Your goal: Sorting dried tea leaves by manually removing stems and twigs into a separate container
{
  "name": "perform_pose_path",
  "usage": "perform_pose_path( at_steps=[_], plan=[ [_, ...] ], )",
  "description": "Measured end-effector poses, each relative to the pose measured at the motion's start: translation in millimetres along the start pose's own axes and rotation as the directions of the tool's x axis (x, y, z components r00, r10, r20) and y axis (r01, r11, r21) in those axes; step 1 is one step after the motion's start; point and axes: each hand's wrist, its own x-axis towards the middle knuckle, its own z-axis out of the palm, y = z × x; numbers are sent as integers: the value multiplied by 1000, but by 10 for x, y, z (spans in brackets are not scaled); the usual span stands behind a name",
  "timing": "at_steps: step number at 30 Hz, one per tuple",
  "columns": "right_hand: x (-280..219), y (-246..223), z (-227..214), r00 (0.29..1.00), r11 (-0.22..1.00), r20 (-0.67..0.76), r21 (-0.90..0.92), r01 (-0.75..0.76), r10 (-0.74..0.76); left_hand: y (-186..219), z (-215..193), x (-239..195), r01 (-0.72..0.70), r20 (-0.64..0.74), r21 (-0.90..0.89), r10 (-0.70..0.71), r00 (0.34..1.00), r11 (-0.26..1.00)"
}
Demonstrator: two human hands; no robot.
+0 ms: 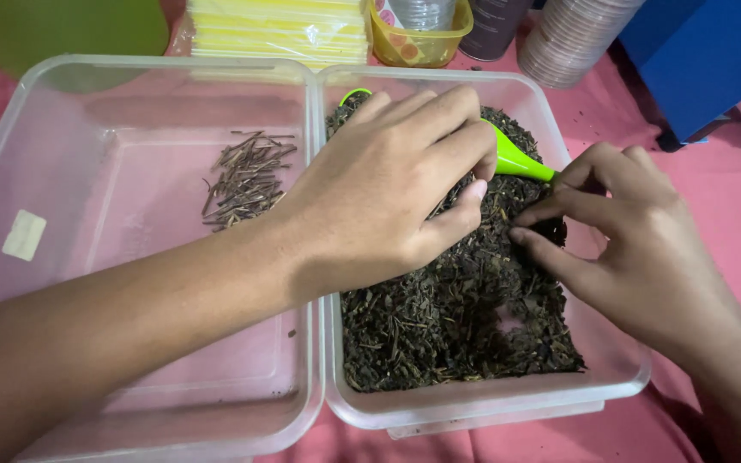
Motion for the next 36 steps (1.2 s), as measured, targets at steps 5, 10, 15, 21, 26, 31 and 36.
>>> perform_pose_path(
  at_steps=[5,10,15,21,26,31,36],
  plan=[
    [-6,-54,-33,1000,1000,-27,-6,13,-13,-9,4,-9,2,11,-25,-2,1000,1000],
    [5,-118,-99,999,996,-9,86,-35,36,-30,31,-6,-33,6,-13,33,999,999],
    [-54,-239,-94,1000,992,9,122,20,-21,-59,59,-3,-162,112,-132,177,978,978],
    [-18,-371,-88,985,960,-103,230,162,-142,-91,86,-19,-226,136,-38,229,964,973],
    [-24,-312,-113,986,985,-104,100,143,-132,-115,134,-18,-136,102,32,132,986,990],
    [-37,-15,-123,971,955,-166,-272,122,-171,-127,68,-24,155,-78,23,-153,985,988],
    [2,156,-34,998,985,-53,-163,-49,40,-187,86,-20,319,-206,-228,-365,908,920]
  ],
)
